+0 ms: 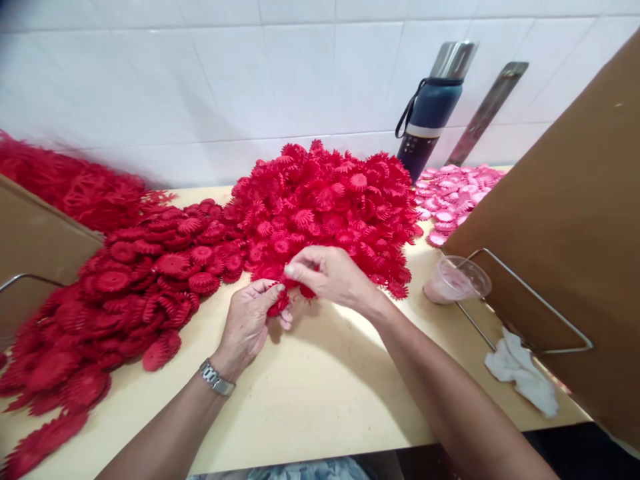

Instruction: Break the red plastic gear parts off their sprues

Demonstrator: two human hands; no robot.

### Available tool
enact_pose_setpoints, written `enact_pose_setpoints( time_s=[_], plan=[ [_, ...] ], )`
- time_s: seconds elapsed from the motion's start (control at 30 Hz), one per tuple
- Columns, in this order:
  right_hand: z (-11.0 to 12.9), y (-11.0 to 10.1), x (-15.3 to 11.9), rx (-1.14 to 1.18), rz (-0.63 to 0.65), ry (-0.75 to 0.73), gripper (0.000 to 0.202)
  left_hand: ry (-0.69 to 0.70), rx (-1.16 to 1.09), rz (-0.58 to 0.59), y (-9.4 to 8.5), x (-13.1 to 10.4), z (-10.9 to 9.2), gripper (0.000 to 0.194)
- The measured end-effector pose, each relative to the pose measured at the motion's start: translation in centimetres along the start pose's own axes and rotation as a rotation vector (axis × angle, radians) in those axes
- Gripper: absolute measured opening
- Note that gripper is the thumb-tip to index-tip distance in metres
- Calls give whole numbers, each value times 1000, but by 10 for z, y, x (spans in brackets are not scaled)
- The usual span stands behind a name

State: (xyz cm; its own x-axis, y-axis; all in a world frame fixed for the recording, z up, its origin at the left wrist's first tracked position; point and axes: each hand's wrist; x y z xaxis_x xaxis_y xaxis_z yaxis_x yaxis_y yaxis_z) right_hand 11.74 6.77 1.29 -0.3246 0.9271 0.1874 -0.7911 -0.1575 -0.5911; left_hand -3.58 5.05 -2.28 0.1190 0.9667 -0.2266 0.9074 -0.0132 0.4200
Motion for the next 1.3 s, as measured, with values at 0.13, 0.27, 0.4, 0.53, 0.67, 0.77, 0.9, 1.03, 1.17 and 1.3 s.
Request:
enact_pose_setpoints(
  time_s=[0.13, 0.27, 0.4, 0.53, 0.67, 0.77, 0.9, 1.03, 1.17, 1.3],
  plan=[
    [5, 21, -3, 272, 225, 81, 15, 1, 24, -13, -1, 1, 0, 34],
    [-1, 22, 3, 213, 46, 78, 9, -52, -53, 4, -1, 0, -3, 34],
    [-21, 1, 13, -270, -432, 34, 13, -114, -112, 83, -1, 0, -5, 23],
    [-41, -18, 14, -713, -616, -11, 28, -108, -68, 62, 0, -1, -2, 25],
    [-36, -16, 9, -609, -626, -99, 18, -34, -24, 0, 0, 0, -3, 18],
    [-19, -3, 6, -290, -376, -86, 16, 8, 4, -13, -1, 0, -4, 20],
    [-3, 19, 2, 178, 136, 52, 16, 35, 13, -24, -2, 0, -3, 30],
    [-1, 29, 2, 376, 246, 105, 12, 37, -32, -10, -3, 1, -2, 30],
    [-5, 27, 4, 401, 133, 124, 7, 9, -107, 104, -1, 1, -3, 21],
    [-6, 26, 3, 200, -109, 70, 5, 26, -128, 113, 1, 1, -4, 27]
  ],
)
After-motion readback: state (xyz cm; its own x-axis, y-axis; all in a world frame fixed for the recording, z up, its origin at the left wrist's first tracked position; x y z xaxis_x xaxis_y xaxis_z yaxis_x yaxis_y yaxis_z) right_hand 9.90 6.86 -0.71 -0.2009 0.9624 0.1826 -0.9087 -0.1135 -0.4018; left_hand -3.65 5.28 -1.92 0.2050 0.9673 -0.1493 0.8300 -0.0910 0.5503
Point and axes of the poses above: each hand's wrist, its own x-axis towards the middle knuckle, its own y-axis out of the palm, z = x × y, and after that the axes turned 8 degrees about -x, right-handed
